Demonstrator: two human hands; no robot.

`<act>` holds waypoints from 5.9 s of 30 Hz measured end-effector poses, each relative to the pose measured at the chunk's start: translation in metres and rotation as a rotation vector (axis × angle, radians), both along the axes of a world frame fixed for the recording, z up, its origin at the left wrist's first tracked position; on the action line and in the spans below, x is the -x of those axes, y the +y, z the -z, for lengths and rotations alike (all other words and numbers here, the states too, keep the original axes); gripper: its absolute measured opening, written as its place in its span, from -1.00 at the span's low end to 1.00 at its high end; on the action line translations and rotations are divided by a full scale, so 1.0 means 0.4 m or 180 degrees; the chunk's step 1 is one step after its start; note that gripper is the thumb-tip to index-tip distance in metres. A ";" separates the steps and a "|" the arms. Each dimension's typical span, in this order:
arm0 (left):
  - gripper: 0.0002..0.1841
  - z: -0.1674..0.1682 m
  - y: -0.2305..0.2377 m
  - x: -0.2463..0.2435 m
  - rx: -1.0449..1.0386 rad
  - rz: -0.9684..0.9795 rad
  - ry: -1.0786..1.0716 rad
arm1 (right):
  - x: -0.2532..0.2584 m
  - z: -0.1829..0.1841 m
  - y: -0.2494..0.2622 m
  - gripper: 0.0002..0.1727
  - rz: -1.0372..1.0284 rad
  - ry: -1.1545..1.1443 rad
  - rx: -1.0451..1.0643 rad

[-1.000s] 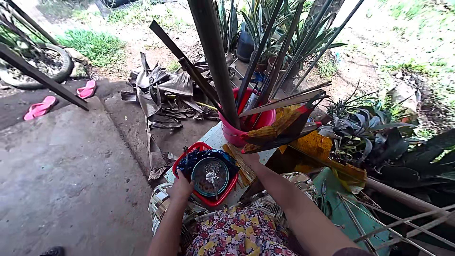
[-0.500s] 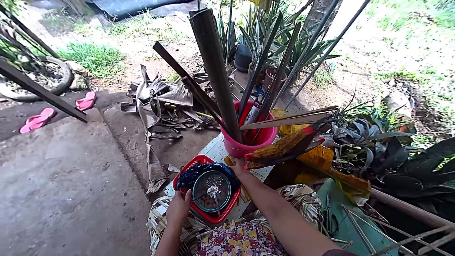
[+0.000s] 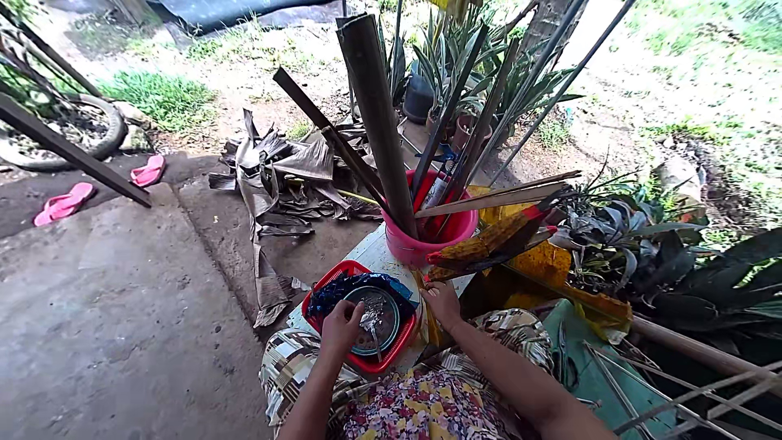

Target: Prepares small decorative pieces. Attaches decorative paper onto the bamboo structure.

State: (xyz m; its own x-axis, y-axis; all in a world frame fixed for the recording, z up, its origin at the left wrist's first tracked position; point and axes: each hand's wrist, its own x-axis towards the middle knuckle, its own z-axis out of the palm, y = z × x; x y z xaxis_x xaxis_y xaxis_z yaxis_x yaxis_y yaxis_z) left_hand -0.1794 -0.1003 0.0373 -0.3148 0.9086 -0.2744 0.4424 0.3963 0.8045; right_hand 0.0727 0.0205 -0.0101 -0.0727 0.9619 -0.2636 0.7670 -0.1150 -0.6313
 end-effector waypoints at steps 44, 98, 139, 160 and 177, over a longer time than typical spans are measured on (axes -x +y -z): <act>-0.74 -0.118 0.275 -0.160 -0.0652 0.1607 -0.1767 | 0.016 -0.196 -0.072 -0.86 0.0918 0.2796 0.0389; -0.51 -0.052 0.111 -0.263 -0.1642 0.1465 -0.0539 | -0.069 -0.210 -0.211 -0.60 -0.0449 0.0624 -0.1027; -0.61 -0.107 0.187 -0.297 -0.0993 0.1478 -0.0931 | -0.102 -0.190 -0.140 -0.69 0.0560 0.1776 -0.0448; -0.68 -0.075 0.162 -0.332 -0.1757 0.1087 0.0019 | -0.082 -0.215 -0.144 -0.79 0.0648 0.1407 -0.0758; -0.75 -0.078 0.169 -0.314 -0.1016 0.0930 -0.0829 | -0.082 -0.217 -0.148 -0.68 0.0746 0.1652 -0.0428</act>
